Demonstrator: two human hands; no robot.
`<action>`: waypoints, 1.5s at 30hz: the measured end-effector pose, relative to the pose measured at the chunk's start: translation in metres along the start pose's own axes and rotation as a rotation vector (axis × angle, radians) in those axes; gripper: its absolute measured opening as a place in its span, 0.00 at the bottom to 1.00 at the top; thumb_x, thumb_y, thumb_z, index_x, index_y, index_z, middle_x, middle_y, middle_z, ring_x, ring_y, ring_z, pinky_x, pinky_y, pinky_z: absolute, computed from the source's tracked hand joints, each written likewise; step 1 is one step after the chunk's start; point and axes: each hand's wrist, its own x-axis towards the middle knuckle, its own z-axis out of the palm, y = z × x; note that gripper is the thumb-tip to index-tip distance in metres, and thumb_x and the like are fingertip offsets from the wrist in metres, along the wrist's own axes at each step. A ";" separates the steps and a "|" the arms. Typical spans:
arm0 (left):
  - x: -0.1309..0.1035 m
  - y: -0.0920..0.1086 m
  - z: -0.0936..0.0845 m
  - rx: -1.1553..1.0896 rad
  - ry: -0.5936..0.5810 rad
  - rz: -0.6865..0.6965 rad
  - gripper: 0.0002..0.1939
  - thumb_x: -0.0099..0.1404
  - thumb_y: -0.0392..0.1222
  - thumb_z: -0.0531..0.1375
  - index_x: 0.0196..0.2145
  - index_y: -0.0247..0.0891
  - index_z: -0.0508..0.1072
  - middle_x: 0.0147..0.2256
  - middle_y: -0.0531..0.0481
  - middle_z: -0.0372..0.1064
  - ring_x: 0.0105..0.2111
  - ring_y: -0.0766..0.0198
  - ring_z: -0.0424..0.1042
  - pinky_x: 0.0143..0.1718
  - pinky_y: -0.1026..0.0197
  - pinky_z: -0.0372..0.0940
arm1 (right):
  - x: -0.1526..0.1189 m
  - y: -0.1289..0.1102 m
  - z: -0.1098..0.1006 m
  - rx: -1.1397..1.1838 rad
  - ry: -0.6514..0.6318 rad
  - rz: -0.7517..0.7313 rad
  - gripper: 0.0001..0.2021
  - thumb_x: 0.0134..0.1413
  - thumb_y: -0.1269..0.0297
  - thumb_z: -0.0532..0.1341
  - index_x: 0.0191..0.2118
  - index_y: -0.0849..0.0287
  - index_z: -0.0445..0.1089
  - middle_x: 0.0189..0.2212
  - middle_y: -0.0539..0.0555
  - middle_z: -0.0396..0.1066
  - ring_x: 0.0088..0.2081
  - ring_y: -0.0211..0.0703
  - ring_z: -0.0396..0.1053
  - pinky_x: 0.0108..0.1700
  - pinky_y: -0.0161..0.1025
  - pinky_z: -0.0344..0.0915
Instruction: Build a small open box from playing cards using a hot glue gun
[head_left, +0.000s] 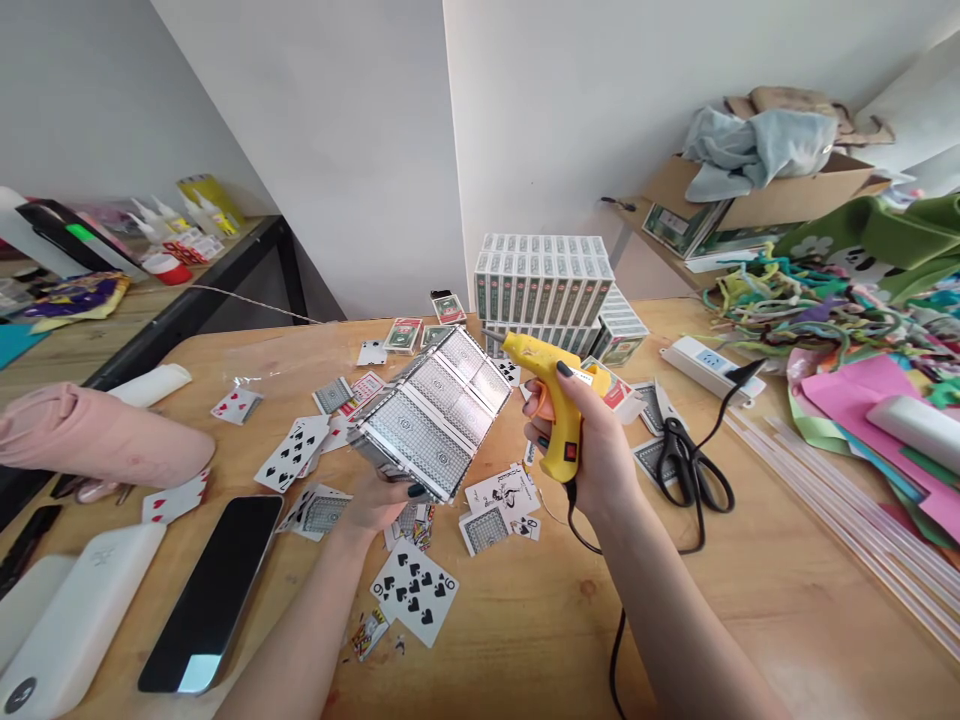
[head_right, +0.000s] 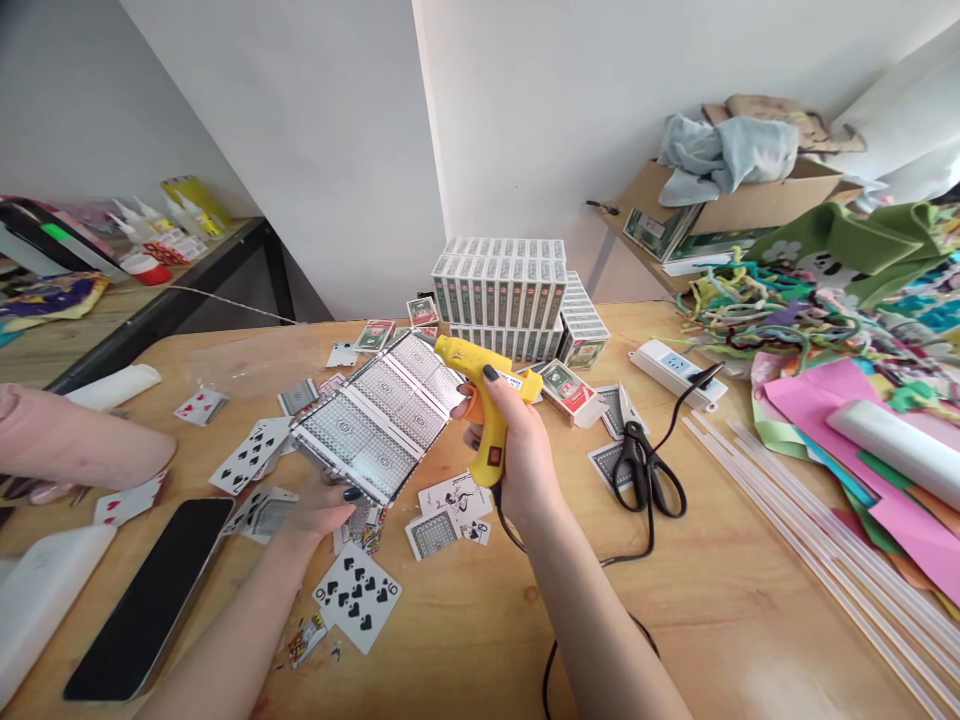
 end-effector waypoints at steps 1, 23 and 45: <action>0.001 -0.001 -0.001 0.006 -0.003 0.010 0.19 0.35 0.24 0.68 0.25 0.43 0.76 0.24 0.54 0.75 0.48 0.47 0.72 0.54 0.46 0.63 | 0.000 0.000 0.000 0.000 -0.003 0.001 0.14 0.47 0.51 0.62 0.29 0.57 0.67 0.27 0.51 0.68 0.21 0.33 0.52 0.24 0.38 0.50; -0.004 0.006 -0.003 0.011 0.002 0.030 0.24 0.44 0.34 0.67 0.42 0.45 0.75 0.40 0.50 0.77 0.48 0.48 0.72 0.50 0.47 0.65 | 0.000 0.001 -0.001 0.033 0.021 0.033 0.14 0.47 0.51 0.63 0.32 0.58 0.69 0.28 0.52 0.71 0.21 0.33 0.54 0.21 0.35 0.50; -0.007 0.031 -0.010 -0.163 0.027 0.217 0.15 0.46 0.51 0.69 0.31 0.42 0.77 0.32 0.50 0.79 0.47 0.46 0.74 0.50 0.45 0.67 | 0.001 0.000 -0.004 -0.001 0.011 -0.002 0.13 0.49 0.51 0.62 0.31 0.57 0.69 0.27 0.50 0.70 0.19 0.31 0.52 0.23 0.37 0.52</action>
